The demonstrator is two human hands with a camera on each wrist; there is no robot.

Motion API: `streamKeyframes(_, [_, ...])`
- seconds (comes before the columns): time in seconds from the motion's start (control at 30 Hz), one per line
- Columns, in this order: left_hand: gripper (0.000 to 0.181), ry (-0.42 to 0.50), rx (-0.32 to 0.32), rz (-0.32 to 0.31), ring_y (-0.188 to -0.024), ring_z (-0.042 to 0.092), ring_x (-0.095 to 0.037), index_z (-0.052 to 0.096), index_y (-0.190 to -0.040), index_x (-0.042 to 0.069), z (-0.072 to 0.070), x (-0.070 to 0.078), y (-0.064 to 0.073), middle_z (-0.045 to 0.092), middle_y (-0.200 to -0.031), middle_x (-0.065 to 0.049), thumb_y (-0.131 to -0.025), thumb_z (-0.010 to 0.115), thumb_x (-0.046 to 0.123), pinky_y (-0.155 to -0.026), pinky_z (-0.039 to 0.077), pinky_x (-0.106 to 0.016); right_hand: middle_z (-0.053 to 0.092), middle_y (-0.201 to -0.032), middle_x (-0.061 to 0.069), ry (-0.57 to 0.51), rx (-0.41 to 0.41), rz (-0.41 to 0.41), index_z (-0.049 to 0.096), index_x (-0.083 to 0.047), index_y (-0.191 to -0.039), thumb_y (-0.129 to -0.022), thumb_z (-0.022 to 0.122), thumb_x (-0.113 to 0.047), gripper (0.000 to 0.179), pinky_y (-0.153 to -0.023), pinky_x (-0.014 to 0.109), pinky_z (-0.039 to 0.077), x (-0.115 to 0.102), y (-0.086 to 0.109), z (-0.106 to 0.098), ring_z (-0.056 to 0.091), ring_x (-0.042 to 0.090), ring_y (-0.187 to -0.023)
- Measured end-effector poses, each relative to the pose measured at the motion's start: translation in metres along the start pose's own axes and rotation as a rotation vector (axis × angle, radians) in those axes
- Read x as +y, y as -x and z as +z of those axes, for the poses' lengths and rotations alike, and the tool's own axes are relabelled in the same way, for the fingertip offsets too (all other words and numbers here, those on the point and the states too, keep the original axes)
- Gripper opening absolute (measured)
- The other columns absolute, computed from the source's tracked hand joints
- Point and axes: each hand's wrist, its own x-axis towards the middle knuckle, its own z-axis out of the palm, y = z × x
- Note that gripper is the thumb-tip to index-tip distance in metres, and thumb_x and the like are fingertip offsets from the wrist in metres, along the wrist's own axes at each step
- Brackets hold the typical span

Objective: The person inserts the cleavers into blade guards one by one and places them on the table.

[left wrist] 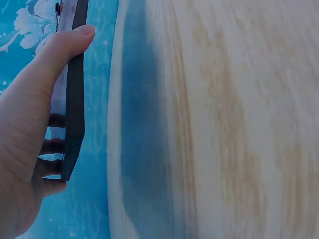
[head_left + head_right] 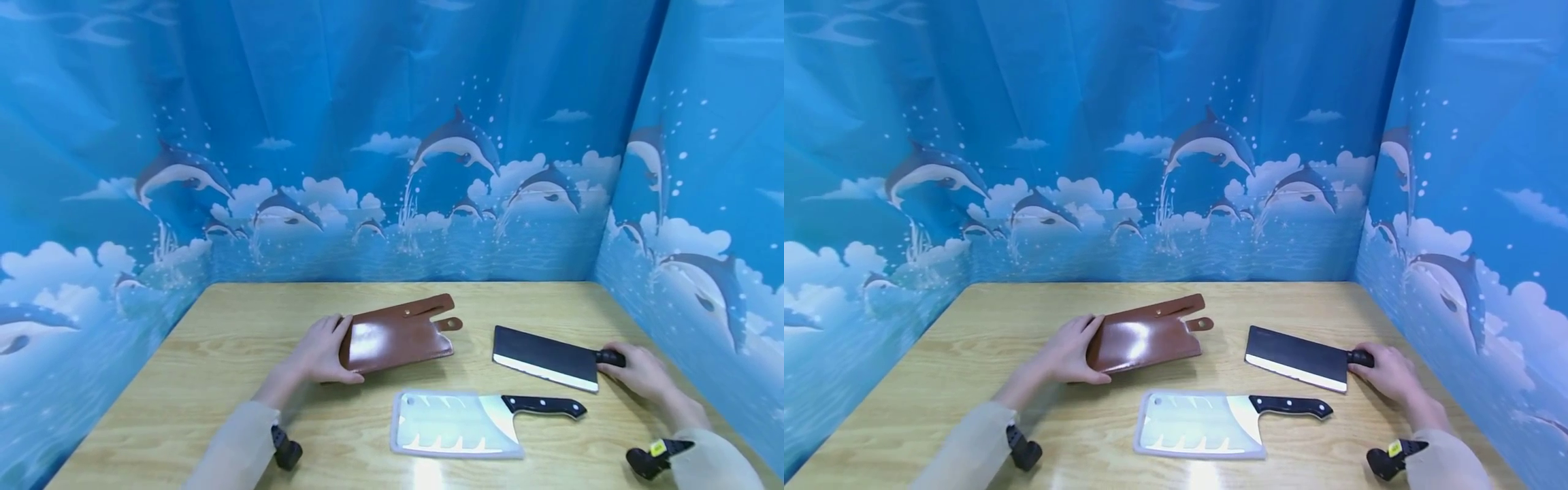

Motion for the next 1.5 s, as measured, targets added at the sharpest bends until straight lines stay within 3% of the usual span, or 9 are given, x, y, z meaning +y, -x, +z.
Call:
streamKeyframes(0.27, [0.117,-0.117,0.083,0.098,-0.121,0.038,-0.038,0.030,-0.143,0.000,-0.008,0.005,0.005,0.040,-0.132,-0.021,-0.058,0.066,0.072,-0.099,0.034,-0.050,0.063,-0.092,0.024,0.018,0.034,-0.020,0.060,0.002,-0.107,-0.083,0.068,-0.032,0.043,-0.066,0.055,0.044,-0.006,0.000,-0.007,0.058,0.042,-0.083])
streamKeyframes(0.53, [0.119,-0.190,0.139,0.168,-0.120,0.040,-0.038,0.032,-0.142,0.000,-0.008,0.016,0.007,0.041,-0.133,-0.023,-0.057,0.063,0.075,-0.099,0.035,-0.049,0.063,-0.092,0.020,0.006,0.064,-0.035,0.062,-0.001,-0.106,-0.082,0.068,-0.033,0.040,-0.062,0.052,0.044,-0.027,0.002,-0.016,0.056,0.040,-0.083])
streamKeyframes(1.0, [0.118,-0.160,0.143,0.173,-0.121,0.038,-0.038,0.032,-0.142,0.001,-0.005,0.024,0.007,0.040,-0.134,-0.023,-0.056,0.065,0.074,-0.101,0.033,-0.049,0.064,-0.088,0.012,-0.014,0.180,-0.149,0.065,-0.005,-0.100,-0.079,0.073,-0.021,0.028,-0.059,0.040,0.038,-0.064,-0.003,-0.021,0.054,0.032,-0.081])
streamKeyframes(1.5, [0.117,-0.181,0.146,0.175,-0.122,0.038,-0.036,0.033,-0.142,0.002,-0.005,0.017,0.014,0.039,-0.135,-0.021,-0.056,0.066,0.073,-0.100,0.033,-0.049,0.064,-0.085,0.007,-0.034,0.175,-0.233,0.064,-0.006,-0.097,-0.078,0.074,-0.018,0.024,-0.057,0.035,0.039,-0.086,-0.014,-0.022,0.055,0.023,-0.074])
